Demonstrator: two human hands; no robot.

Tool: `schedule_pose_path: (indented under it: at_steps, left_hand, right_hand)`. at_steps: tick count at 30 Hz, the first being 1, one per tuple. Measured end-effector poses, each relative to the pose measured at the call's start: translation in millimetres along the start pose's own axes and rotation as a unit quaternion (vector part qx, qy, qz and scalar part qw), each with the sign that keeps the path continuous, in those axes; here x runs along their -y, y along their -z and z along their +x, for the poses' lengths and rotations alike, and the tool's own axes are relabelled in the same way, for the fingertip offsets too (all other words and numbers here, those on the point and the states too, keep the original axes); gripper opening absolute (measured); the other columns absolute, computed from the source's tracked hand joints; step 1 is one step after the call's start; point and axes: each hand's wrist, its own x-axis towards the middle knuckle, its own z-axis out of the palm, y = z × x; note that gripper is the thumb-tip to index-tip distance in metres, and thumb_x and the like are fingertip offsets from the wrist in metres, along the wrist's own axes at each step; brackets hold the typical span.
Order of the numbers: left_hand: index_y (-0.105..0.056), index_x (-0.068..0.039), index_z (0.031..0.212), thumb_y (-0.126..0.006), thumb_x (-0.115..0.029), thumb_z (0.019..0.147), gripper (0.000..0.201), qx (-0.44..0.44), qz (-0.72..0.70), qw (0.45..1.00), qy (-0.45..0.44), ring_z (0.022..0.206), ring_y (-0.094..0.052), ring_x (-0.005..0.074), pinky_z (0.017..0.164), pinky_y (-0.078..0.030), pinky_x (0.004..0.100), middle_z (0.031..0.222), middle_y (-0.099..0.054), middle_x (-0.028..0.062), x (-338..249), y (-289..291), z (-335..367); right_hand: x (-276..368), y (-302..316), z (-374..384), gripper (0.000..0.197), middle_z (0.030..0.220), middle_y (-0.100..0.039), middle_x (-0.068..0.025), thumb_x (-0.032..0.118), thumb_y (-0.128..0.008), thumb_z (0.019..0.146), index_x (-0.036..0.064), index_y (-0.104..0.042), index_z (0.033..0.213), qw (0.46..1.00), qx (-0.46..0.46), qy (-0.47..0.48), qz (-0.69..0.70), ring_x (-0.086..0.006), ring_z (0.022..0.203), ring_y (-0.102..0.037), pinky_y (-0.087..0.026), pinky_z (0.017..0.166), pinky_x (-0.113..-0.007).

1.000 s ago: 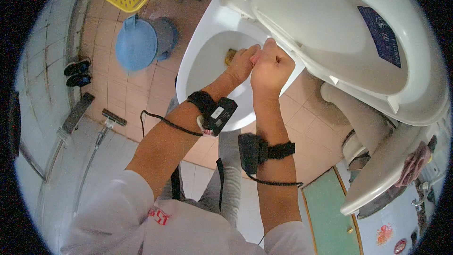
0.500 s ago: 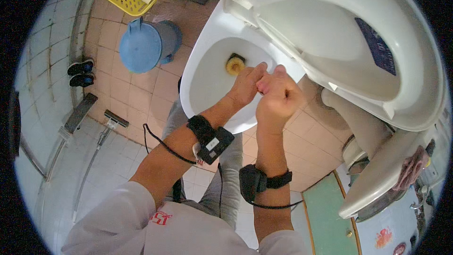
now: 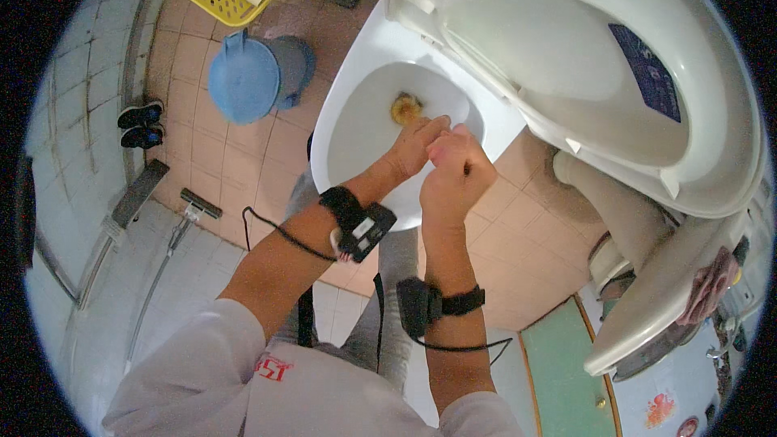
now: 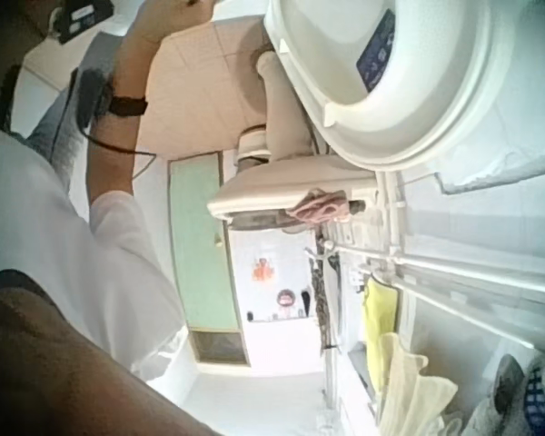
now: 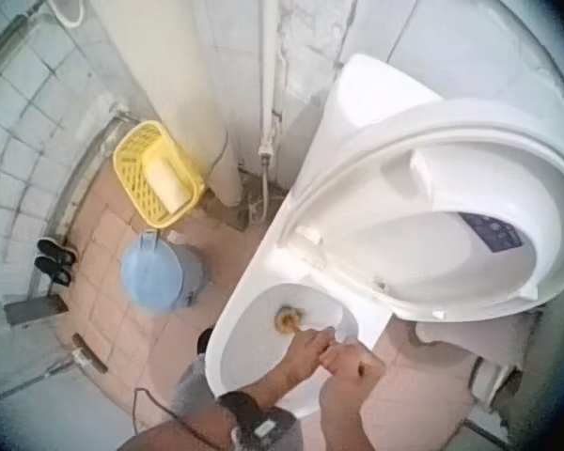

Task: The person uses a long-handled brush to scrub the inside of a toilet bowl, then moves to a sink to hand-wash clothes in a basin with soapy water.

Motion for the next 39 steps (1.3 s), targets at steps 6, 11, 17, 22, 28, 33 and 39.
schedule_pose_path:
  at_steps: [6,11,17,22,28,33,39]
  left_hand:
    - [-0.054,-0.007,0.084,-0.053,-0.022,0.088,0.015,-0.024,0.030,0.998,-0.054,0.074,-0.063,0.0390,0.063,-0.048,0.0476,0.077,-0.065,0.0181,8.6,1.1,-8.1]
    - [-0.056,-0.008,0.086,-0.056,-0.018,0.086,0.009,-0.016,-0.108,0.993,0.047,0.075,-0.062,0.0379,0.064,-0.048,0.0457,0.078,-0.065,0.0156,-16.0,3.4,-14.4]
    - [-0.055,-0.006,0.089,-0.054,-0.018,0.088,0.013,0.023,-0.007,0.999,0.046,0.078,-0.062,0.0385,0.070,-0.048,0.0451,0.081,-0.066,0.0162,16.5,-3.1,-1.1]
    - [-0.052,-0.007,0.090,-0.051,-0.019,0.089,0.012,-0.009,-0.068,0.996,0.055,0.079,-0.063,0.0386,0.069,-0.048,0.0477,0.079,-0.067,0.0176,-37.9,11.2,-7.1]
    - [-0.054,-0.006,0.085,-0.054,-0.019,0.087,0.013,-0.024,-0.052,0.994,0.093,0.074,-0.061,0.0407,0.068,-0.047,0.0486,0.076,-0.063,0.0198,12.6,0.6,13.3]
    - [-0.058,-0.006,0.092,-0.058,-0.018,0.086,0.013,-0.044,-0.042,0.998,0.011,0.076,-0.061,0.0393,0.068,-0.047,0.0462,0.078,-0.063,0.0169,-35.3,8.4,-19.5]
    - [-0.055,-0.004,0.077,-0.051,-0.021,0.088,0.021,-0.043,-0.103,0.992,0.054,0.073,-0.061,0.0385,0.067,-0.047,0.0436,0.072,-0.063,0.0169,13.8,-1.9,11.3]
  right_hand:
    - [-1.7,0.6,-10.2,0.047,0.058,-0.053,-0.0079,0.013,-0.048,0.101,0.0007,-0.042,0.055,0.994,-0.016,-0.072,-0.082,-0.0143,0.055,-0.049,-0.043,0.055,-0.030]
    - [12.5,2.0,-15.1,0.045,0.058,-0.053,-0.0071,0.012,-0.050,0.099,-0.0008,-0.045,0.056,0.995,0.010,-0.020,-0.098,-0.0131,0.057,-0.050,-0.044,0.057,-0.029]
    - [-3.2,-10.8,2.5,0.046,0.058,-0.054,-0.0072,0.014,-0.052,0.099,-0.0024,-0.046,0.056,0.990,0.008,-0.086,-0.113,-0.0128,0.057,-0.051,-0.045,0.058,-0.029]
    - [27.9,2.8,0.2,0.047,0.057,-0.055,-0.0062,0.014,-0.053,0.100,-0.0027,-0.050,0.057,0.998,-0.011,-0.056,-0.036,-0.0114,0.055,-0.049,-0.040,0.052,-0.028]
    - [-1.8,-10.4,10.2,0.047,0.056,-0.052,-0.0046,0.012,-0.052,0.100,0.0007,-0.043,0.055,0.995,0.006,-0.075,-0.063,-0.0115,0.054,-0.048,-0.041,0.053,-0.028]
    - [35.1,-0.6,-10.4,0.047,0.056,-0.050,-0.0048,0.009,-0.050,0.100,0.0020,-0.039,0.055,0.995,0.005,-0.063,-0.081,-0.0115,0.054,-0.046,-0.039,0.053,-0.029]
    - [-0.2,-17.8,22.1,0.044,0.057,-0.051,-0.0063,0.008,-0.048,0.099,-0.0006,-0.043,0.056,0.992,0.019,-0.114,-0.047,-0.0121,0.055,-0.046,-0.040,0.053,-0.029]
